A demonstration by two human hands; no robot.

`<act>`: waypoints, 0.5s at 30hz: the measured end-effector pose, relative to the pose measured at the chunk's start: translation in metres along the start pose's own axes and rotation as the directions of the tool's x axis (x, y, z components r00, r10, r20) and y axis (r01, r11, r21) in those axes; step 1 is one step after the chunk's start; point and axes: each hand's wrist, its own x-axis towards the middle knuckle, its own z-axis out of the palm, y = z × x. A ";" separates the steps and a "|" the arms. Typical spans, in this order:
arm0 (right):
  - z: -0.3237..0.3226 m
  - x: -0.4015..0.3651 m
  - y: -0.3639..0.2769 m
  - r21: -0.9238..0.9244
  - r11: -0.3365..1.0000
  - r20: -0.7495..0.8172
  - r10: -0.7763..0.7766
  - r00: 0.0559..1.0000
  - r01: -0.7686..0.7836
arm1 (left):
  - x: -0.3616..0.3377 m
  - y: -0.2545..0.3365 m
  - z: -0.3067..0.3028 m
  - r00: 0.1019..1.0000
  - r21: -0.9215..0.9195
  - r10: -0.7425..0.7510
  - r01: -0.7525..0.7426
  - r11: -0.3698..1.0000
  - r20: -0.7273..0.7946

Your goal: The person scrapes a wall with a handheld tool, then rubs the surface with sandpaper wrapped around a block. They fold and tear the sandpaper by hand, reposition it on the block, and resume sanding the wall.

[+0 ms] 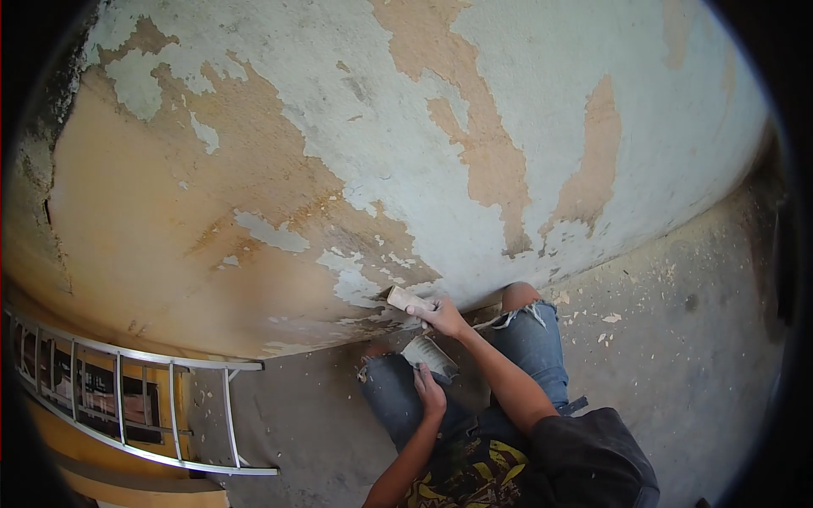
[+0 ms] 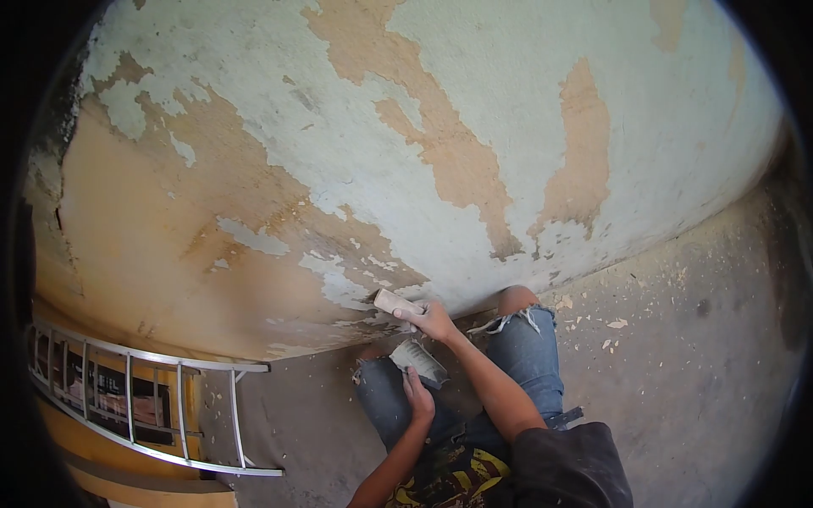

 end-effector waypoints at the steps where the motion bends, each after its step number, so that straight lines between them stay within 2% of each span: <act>1: 0.002 0.001 -0.006 -0.043 0.999 -0.043 -0.015 0.999 0.013 | 0.001 -0.005 0.000 1.000 0.034 0.015 -0.015 0.999 -0.022; 3: 0.004 0.004 -0.024 -0.088 0.996 -0.078 -0.032 0.996 0.025 | 0.000 -0.002 -0.001 1.000 0.003 0.017 -0.017 1.000 -0.010; 5: 0.006 0.006 -0.038 0.295 0.944 -0.141 -0.113 0.983 0.151 | 0.001 -0.001 -0.003 1.000 -0.028 0.014 -0.015 0.999 -0.006; 8: 0.007 -0.002 -0.040 0.230 0.960 -0.032 -0.157 0.987 0.160 | 0.002 -0.012 -0.004 0.999 -0.030 0.018 -0.019 0.999 -0.036; 9: 0.010 -0.004 -0.033 0.149 0.986 0.033 -0.084 0.996 0.078 | 0.006 -0.020 -0.005 1.000 -0.040 0.026 -0.025 0.999 0.010; 10: 0.012 -0.007 -0.026 0.071 0.997 0.037 0.012 0.999 -0.015 | 0.010 -0.029 -0.004 0.998 -0.048 0.037 -0.034 0.998 0.059; 11: 0.012 -0.005 -0.019 0.041 0.999 -0.025 0.037 0.999 -0.036 | 0.009 -0.019 -0.002 0.997 -0.050 0.044 -0.041 0.998 0.066; 13: 0.009 -0.001 -0.012 0.021 0.998 -0.088 0.065 0.994 -0.064 | -0.001 0.007 -0.001 1.000 -0.052 0.023 -0.024 0.998 -0.015; 15: 0.005 0.003 -0.016 0.345 0.933 -0.185 -0.041 0.982 0.104 | -0.001 0.002 -0.002 0.999 -0.041 0.027 -0.029 0.999 -0.041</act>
